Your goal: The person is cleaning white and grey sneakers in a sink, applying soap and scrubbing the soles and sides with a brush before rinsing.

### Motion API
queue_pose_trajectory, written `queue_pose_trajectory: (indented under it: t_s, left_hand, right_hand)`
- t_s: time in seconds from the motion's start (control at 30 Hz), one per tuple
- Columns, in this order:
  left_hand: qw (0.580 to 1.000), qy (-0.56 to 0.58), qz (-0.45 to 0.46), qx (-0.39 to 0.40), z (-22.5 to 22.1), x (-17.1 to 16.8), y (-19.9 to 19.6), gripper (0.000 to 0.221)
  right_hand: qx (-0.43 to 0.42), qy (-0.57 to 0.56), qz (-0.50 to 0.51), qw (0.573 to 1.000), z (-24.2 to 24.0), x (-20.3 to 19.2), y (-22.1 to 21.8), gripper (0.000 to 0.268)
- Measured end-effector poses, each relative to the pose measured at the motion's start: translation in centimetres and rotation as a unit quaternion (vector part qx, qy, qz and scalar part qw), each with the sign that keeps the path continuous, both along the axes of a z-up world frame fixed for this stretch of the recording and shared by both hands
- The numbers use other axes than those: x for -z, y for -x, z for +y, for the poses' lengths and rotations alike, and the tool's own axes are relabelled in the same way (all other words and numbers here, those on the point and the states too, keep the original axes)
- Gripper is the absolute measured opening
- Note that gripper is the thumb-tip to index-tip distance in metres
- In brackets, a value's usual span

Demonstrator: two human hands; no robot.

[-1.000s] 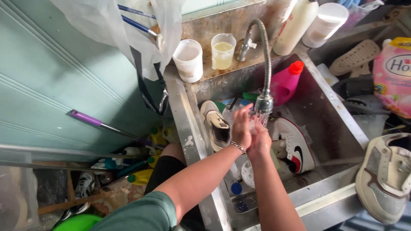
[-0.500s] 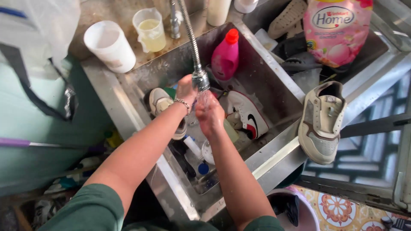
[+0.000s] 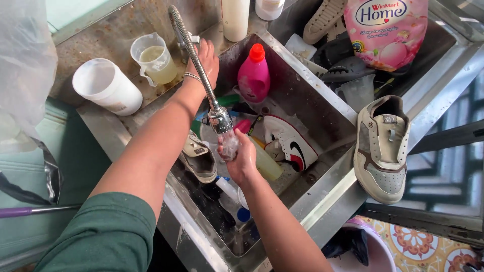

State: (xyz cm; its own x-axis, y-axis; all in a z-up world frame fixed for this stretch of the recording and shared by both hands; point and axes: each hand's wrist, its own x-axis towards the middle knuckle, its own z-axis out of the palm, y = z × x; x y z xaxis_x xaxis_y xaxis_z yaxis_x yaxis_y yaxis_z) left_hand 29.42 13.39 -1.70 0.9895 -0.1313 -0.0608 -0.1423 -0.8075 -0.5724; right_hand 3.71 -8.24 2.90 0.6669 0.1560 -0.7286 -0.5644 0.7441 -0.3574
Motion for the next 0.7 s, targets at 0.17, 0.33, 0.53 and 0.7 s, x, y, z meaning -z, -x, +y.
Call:
queue_pose_trajectory:
  t_s: [0.17,0.33,0.53,0.7]
  left_hand:
    - [0.996,-0.043,-0.029,-0.076,0.6,-1.4,-2.2,0.1]
    - [0.97,0.204,0.014,-0.128,-0.8,-2.0,-0.5,0.07]
    - [0.772,0.622,-0.041,-0.126,-2.7,1.2,4.7,0.045]
    - [0.455,0.857,0.014,-0.241,-7.4,-1.6,18.8,0.053]
  right_hand:
    - [-0.087,-0.062,-0.043,0.993,-0.3,-1.0,0.4,0.01]
    - [-0.112,-0.051,-0.053,0.991,-0.5,-1.1,0.7,0.015]
    - [-0.083,-0.046,-0.064,0.993,0.0,0.2,0.2,0.027]
    - [-0.055,-0.056,-0.101,0.992,0.7,1.5,0.0,0.011]
